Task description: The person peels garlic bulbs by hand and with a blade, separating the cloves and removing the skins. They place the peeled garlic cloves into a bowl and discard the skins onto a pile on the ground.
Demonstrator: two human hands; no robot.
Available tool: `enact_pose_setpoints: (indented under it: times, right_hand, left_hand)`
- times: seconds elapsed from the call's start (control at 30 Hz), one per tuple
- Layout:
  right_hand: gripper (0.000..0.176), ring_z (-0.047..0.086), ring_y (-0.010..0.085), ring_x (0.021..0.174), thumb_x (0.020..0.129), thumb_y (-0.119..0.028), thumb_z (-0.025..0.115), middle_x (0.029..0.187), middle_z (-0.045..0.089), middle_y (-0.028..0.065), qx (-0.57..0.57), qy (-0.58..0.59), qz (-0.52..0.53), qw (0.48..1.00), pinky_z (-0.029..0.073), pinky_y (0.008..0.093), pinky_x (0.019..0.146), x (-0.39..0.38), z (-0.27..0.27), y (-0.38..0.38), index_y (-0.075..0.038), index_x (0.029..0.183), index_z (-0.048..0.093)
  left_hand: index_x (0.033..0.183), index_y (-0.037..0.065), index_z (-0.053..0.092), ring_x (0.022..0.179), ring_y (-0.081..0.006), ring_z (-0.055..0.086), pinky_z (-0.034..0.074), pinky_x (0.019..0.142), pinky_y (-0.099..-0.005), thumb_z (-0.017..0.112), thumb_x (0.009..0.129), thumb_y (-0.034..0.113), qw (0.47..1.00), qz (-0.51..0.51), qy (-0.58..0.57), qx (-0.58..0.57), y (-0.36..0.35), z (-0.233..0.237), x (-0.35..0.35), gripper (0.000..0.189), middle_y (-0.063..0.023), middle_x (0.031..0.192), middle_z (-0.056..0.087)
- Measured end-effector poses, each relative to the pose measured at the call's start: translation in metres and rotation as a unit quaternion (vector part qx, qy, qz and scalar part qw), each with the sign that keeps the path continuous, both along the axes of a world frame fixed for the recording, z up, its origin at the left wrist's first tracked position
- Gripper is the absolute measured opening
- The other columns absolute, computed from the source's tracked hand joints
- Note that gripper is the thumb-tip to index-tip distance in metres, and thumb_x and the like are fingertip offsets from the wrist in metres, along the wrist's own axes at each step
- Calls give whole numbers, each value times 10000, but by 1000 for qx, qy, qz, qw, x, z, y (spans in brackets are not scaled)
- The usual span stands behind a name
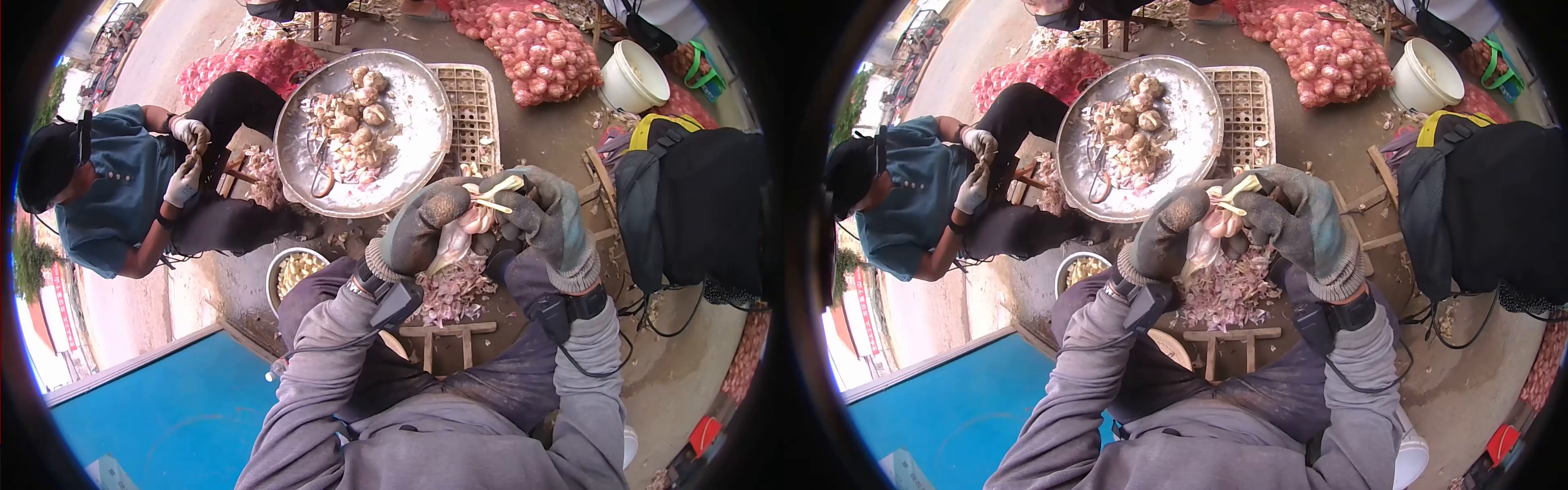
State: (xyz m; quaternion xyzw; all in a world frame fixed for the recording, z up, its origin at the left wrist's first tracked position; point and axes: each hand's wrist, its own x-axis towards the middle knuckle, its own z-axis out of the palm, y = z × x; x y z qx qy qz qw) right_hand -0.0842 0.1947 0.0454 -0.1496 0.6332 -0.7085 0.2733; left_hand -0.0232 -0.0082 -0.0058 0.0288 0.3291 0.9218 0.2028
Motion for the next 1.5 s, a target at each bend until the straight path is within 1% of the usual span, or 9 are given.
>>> enact_pose_setpoints:
  times: [0.2, 0.5, 1.0, 1.03, 1.13, 1.3, 1.4, 1.47, 1.5]
  right_hand:
    - [308, 625, 53, 654, 969, -272, 705, 820, 707, 37, 58, 109, -70, 990, 493, 200, 560, 4, -21, -8, 2, 1109, 707]
    - [228, 509, 46, 459, 965, -254, 684, 649, 613, -6, -72, -162, -104, 979, 392, 218, 400, 7, -23, -12, -45, 889, 634]
    - [276, 452, 35, 463, 972, -313, 683, 618, 534, -43, -186, -203, -235, 932, 331, 204, 414, -39, -34, 22, -85, 831, 618]
    - [281, 421, 27, 451, 967, -302, 694, 614, 493, -61, -87, -189, -315, 926, 309, 206, 410, -32, -21, 1, -101, 796, 598]
    - [286, 470, 52, 461, 955, -279, 715, 623, 521, -46, 64, -144, -184, 970, 370, 213, 414, -20, -21, -1, -99, 779, 578]
    - [237, 584, 82, 612, 986, -139, 603, 832, 696, 40, 83, -156, -49, 983, 458, 206, 535, -19, -53, 5, 50, 1098, 691]
    - [212, 599, 55, 669, 993, -104, 616, 856, 700, 30, -91, -199, -49, 975, 465, 194, 570, -8, -39, -4, 45, 1129, 680]
    - [227, 594, 40, 735, 981, -92, 669, 940, 698, 40, 178, 108, -42, 977, 489, 186, 634, -5, -26, -4, 32, 1170, 672]
    - [283, 575, 36, 755, 956, -106, 728, 968, 684, 20, 87, 61, -65, 992, 497, 189, 668, -3, -24, -4, 20, 1201, 666]
  left_hand:
    - [1332, -32, 569, 962, -163, 644, 551, 810, -328, 721, 925, 322, 971, 27, 7, -239, 5, 10, 2, 561, -92, 1093, 673]
    - [1384, -40, 532, 932, -153, 658, 554, 778, -302, 739, 899, 240, 987, 19, -2, -158, 2, 17, 10, 597, -97, 1143, 674]
    - [1415, -59, 510, 1190, -174, 588, 477, 1022, -324, 763, 918, 120, 963, -100, 143, -206, 4, 11, 26, 586, -112, 1297, 630]
    - [1455, -42, 477, 1192, -158, 583, 470, 1042, -323, 730, 937, 82, 971, -65, 91, -212, 7, 10, 26, 589, -96, 1311, 623]
    - [1476, -28, 453, 1164, -162, 600, 496, 1033, -347, 689, 954, 62, 978, -45, 90, -180, -6, 23, 15, 581, -85, 1263, 631]
    - [1470, -26, 465, 1083, -195, 632, 538, 939, -373, 734, 907, 214, 981, 57, 55, -178, -22, 29, 16, 668, -97, 1221, 625]
    - [1503, 2, 425, 1175, -171, 605, 523, 989, -341, 678, 976, 178, 991, 38, 49, -119, -32, 27, 11, 610, -105, 1333, 605]
    - [1502, -6, 422, 1143, -162, 605, 509, 965, -321, 639, 997, 244, 988, 81, 35, -129, -29, 23, 8, 604, -103, 1308, 614]
    - [1493, -23, 422, 1092, -145, 607, 506, 927, -299, 603, 1011, 273, 987, 110, 51, -110, -23, 18, 7, 594, -100, 1276, 619]
